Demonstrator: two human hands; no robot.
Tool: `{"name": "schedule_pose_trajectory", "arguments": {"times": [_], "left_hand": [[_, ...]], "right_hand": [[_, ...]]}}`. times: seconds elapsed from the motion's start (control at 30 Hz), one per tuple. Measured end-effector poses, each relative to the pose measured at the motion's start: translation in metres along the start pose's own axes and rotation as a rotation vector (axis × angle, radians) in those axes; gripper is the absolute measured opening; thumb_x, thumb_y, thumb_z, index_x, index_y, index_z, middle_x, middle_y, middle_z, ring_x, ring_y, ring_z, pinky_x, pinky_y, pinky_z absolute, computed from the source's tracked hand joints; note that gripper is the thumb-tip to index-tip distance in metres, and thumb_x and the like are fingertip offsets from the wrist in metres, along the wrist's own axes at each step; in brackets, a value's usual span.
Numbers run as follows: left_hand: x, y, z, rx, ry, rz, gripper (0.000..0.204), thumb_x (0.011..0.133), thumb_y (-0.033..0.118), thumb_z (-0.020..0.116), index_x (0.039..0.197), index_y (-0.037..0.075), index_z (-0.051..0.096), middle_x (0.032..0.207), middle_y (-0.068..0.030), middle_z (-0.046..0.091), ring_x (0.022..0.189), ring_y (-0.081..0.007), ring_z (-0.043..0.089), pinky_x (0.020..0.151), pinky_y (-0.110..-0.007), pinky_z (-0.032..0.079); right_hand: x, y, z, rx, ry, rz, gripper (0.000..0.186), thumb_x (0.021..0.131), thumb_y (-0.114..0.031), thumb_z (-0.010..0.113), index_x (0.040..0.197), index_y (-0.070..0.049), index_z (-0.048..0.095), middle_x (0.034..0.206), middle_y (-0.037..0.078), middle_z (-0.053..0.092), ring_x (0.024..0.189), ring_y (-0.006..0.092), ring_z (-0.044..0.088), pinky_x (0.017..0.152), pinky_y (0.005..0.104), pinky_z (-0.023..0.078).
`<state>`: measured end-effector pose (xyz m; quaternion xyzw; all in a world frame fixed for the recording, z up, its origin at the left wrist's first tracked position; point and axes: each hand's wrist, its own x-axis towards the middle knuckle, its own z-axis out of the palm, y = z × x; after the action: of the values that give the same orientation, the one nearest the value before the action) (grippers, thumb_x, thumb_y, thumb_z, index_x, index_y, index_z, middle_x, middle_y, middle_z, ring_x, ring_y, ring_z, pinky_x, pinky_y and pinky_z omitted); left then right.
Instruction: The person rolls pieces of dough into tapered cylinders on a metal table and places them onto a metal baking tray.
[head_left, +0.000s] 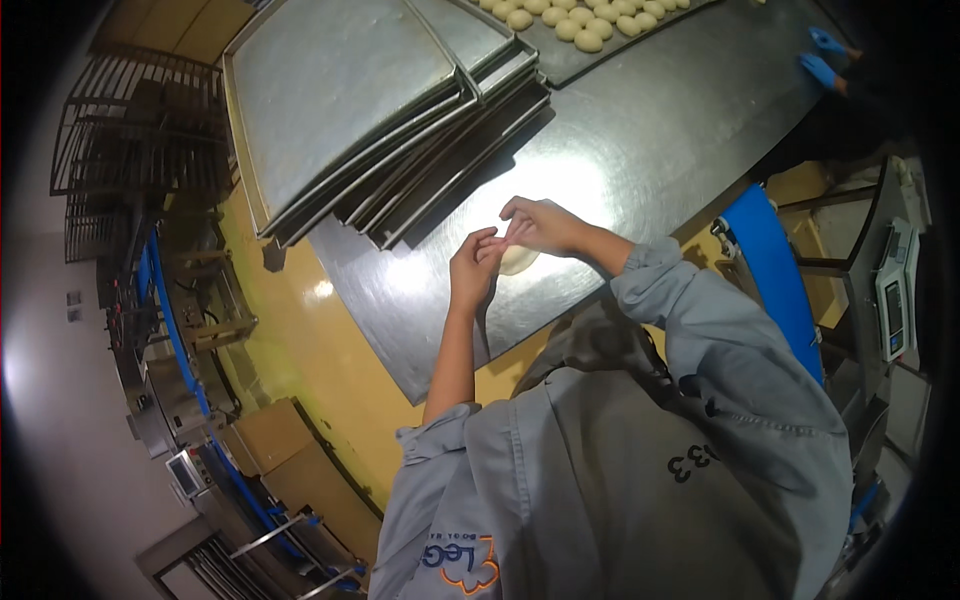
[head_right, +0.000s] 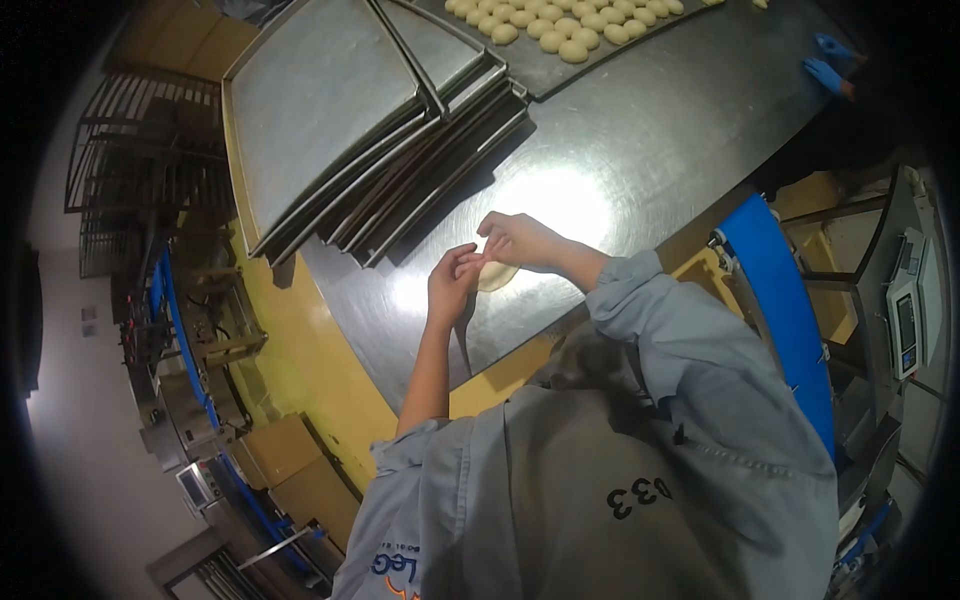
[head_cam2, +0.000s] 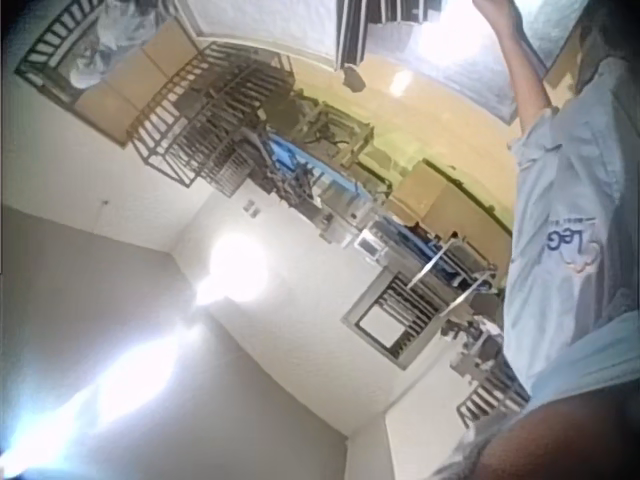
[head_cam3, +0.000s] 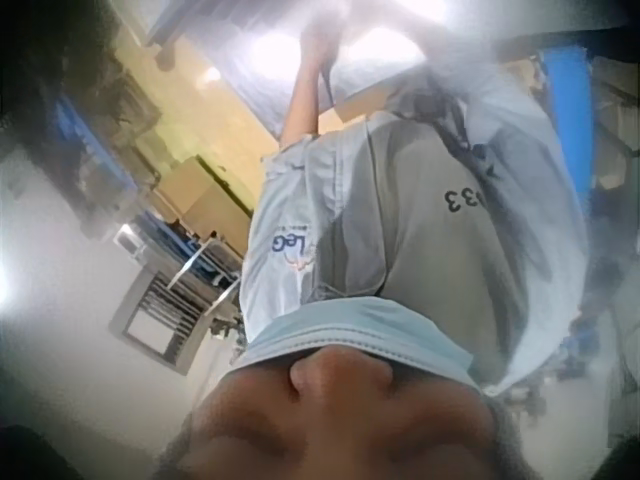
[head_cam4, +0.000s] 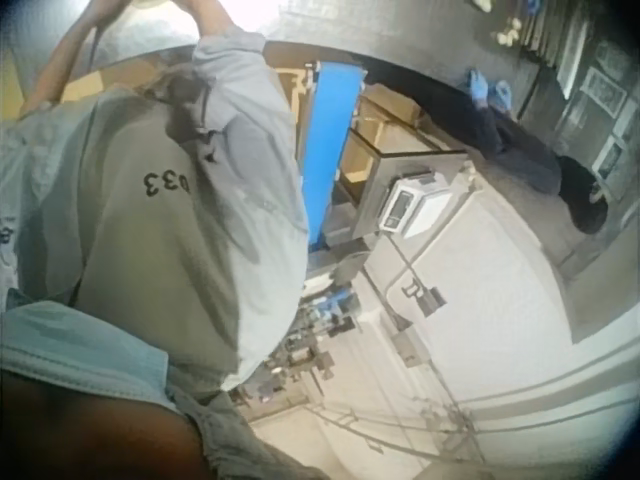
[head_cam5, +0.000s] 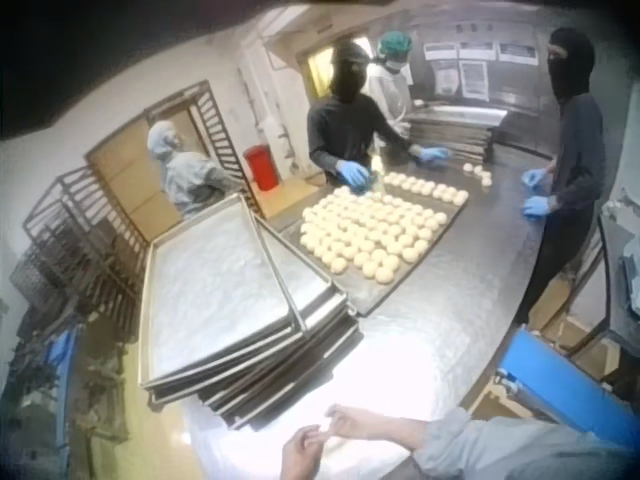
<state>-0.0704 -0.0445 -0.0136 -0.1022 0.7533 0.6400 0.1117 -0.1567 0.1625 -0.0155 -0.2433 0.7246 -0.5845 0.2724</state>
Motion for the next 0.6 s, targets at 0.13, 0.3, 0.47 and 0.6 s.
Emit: {"name": "schedule_pose_trajectory", "arguments": {"times": [0.13,0.3,0.47,0.6], "left_hand": [[-0.014,-0.003,0.006,-0.03,0.009,0.007,0.041,0.095,0.004,0.071,0.132,-0.008,0.058,0.118,-0.0162,0.071,0.111,-0.0195,0.069,0.094,-0.029,0.056],[-0.045,-0.007,0.021,-0.015,0.023,0.033,0.045,0.089,0.001,0.077,0.13,-0.008,0.06,0.116,-0.0167,0.072,0.108,-0.0212,0.072,0.096,-0.032,0.058],[-0.086,-0.014,0.037,0.082,0.008,-0.014,0.058,0.082,-0.003,0.084,0.133,-0.008,0.057,0.12,-0.0167,0.069,0.113,-0.0227,0.069,0.1,-0.034,0.057],[-0.101,-0.017,0.046,0.056,-0.007,0.035,0.059,0.08,-0.009,0.082,0.135,-0.008,0.058,0.118,-0.0164,0.071,0.11,-0.0222,0.071,0.098,-0.034,0.058]], "right_hand": [[-0.01,-0.011,-0.002,-0.069,-0.071,-0.025,0.045,0.088,-0.012,0.075,0.128,0.0,0.057,0.102,0.015,0.075,0.096,0.0251,0.074,0.088,0.0345,0.058],[-0.034,-0.011,0.003,-0.099,-0.16,-0.032,0.055,0.082,-0.015,0.082,0.13,-0.002,0.058,0.106,0.015,0.074,0.101,0.0257,0.073,0.092,0.0355,0.057],[-0.07,-0.026,0.009,-0.167,-0.223,0.026,0.059,0.08,-0.013,0.084,0.132,-0.003,0.058,0.106,0.012,0.073,0.1,0.0243,0.073,0.091,0.0348,0.057],[-0.088,-0.03,0.012,-0.108,-0.261,0.099,0.057,0.082,-0.008,0.081,0.134,-0.003,0.059,0.104,0.012,0.073,0.097,0.0226,0.072,0.088,0.0339,0.057]]}}
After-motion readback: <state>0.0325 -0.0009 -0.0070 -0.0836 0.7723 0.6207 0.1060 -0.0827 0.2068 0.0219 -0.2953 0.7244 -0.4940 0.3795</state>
